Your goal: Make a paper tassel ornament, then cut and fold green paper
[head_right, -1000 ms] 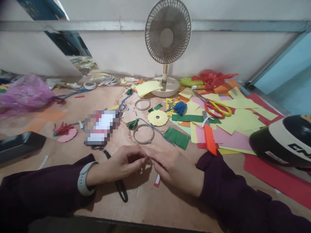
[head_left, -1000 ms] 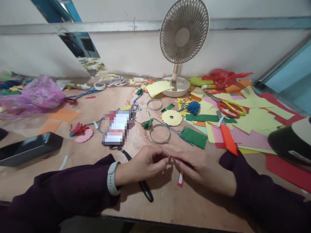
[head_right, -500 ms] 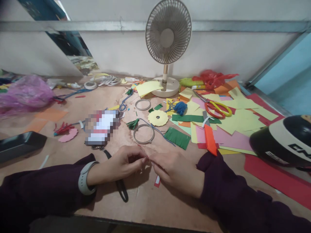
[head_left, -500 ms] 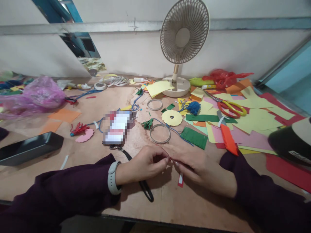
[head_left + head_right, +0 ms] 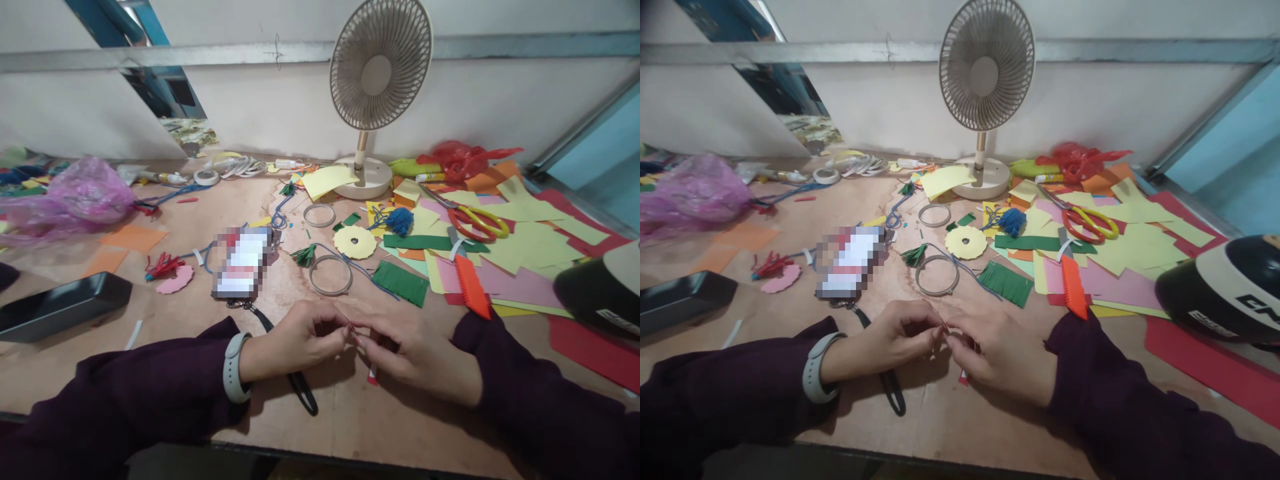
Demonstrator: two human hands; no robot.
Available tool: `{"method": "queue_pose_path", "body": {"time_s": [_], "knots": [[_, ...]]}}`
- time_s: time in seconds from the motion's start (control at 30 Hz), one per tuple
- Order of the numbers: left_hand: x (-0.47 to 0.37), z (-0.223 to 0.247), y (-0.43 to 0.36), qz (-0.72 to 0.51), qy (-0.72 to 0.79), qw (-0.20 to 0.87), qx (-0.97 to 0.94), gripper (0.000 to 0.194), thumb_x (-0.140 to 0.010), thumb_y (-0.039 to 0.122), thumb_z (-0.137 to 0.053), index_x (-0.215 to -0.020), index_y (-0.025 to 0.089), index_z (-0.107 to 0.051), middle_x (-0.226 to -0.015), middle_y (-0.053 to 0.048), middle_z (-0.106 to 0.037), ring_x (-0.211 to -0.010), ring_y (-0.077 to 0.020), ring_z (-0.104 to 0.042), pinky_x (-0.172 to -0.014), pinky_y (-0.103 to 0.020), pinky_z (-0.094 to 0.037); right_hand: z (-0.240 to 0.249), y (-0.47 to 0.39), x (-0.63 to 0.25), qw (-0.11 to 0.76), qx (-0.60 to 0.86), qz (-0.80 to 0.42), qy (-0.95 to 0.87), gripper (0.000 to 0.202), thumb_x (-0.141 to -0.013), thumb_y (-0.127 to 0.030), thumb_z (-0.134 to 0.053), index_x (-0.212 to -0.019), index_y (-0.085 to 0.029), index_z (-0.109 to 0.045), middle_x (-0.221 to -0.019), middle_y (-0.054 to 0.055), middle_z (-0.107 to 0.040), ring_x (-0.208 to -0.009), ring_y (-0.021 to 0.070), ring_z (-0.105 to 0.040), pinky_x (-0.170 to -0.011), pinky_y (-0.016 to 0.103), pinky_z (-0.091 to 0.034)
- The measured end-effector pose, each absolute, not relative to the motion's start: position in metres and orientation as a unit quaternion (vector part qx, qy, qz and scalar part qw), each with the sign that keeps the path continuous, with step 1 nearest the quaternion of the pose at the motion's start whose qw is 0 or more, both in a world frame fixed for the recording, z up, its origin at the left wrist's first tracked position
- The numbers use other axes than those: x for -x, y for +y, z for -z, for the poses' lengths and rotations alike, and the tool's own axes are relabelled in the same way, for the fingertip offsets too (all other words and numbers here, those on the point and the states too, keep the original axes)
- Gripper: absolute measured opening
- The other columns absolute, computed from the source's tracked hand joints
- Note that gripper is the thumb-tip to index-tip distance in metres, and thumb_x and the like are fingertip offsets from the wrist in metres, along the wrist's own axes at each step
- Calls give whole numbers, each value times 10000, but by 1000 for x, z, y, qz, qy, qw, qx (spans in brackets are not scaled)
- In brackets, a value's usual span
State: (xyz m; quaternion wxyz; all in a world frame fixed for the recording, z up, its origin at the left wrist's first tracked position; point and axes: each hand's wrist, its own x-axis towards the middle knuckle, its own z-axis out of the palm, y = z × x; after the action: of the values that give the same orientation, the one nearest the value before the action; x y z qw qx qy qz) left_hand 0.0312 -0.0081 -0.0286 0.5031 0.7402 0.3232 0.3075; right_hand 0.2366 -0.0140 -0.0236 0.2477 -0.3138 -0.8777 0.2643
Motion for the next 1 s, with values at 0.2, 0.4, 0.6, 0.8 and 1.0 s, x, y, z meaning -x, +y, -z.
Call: {"method": "queue_pose_path", "body": {"time_s": [0.2, 0.4, 0.6, 0.8, 1.0], "knots": [[-30, 26, -7, -282, 329, 463, -773, 174, -841, 170, -540, -738, 98, -662, -631, -39, -647, -585, -107, -563, -565, -196, -442, 27, -13, -236, 255, 300, -254, -883, 255, -862, -146, -484, -1001, -196, -693, -856, 55, -739, -737, 166, -658, -647, 264, -486], [-29, 29, -8, -284, 326, 459, -776, 167, -827, 145, -538, -750, 101, -679, -630, -36, -661, -582, -103, -577, -569, -186, -452, 27, -13, -236, 245, 309, -268, -879, 263, -885, -165, -473, -1023, -207, -694, -858, 51, -736, -757, 162, -662, -688, 262, -492], [-31, 26, -8, -322, 310, 503, -740, 169, -753, 66, -551, -797, 119, -705, -798, -47, -712, -611, -96, -617, -578, -172, -496, 28, -9, -239, 287, 328, -256, -863, 237, -855, -140, -481, -965, -170, -689, -719, 26, -704, -597, 120, -616, -563, 219, -447], [-33, 27, -8, -334, 329, 549, -692, 141, -802, 132, -574, -853, 97, -700, -803, -75, -706, -591, -108, -621, -547, -193, -511, 29, -10, -240, 271, 330, -257, -867, 270, -891, -173, -467, -1059, -183, -678, -801, 44, -733, -649, 143, -650, -615, 249, -491], [-34, 28, -11, -311, 337, 568, -683, 131, -812, 186, -598, -830, 80, -674, -650, -53, -657, -556, -118, -594, -531, -205, -486, 27, -14, -237, 271, 309, -220, -885, 304, -904, -167, -459, -1142, -197, -646, -937, 62, -739, -816, 177, -681, -752, 300, -532]]}}
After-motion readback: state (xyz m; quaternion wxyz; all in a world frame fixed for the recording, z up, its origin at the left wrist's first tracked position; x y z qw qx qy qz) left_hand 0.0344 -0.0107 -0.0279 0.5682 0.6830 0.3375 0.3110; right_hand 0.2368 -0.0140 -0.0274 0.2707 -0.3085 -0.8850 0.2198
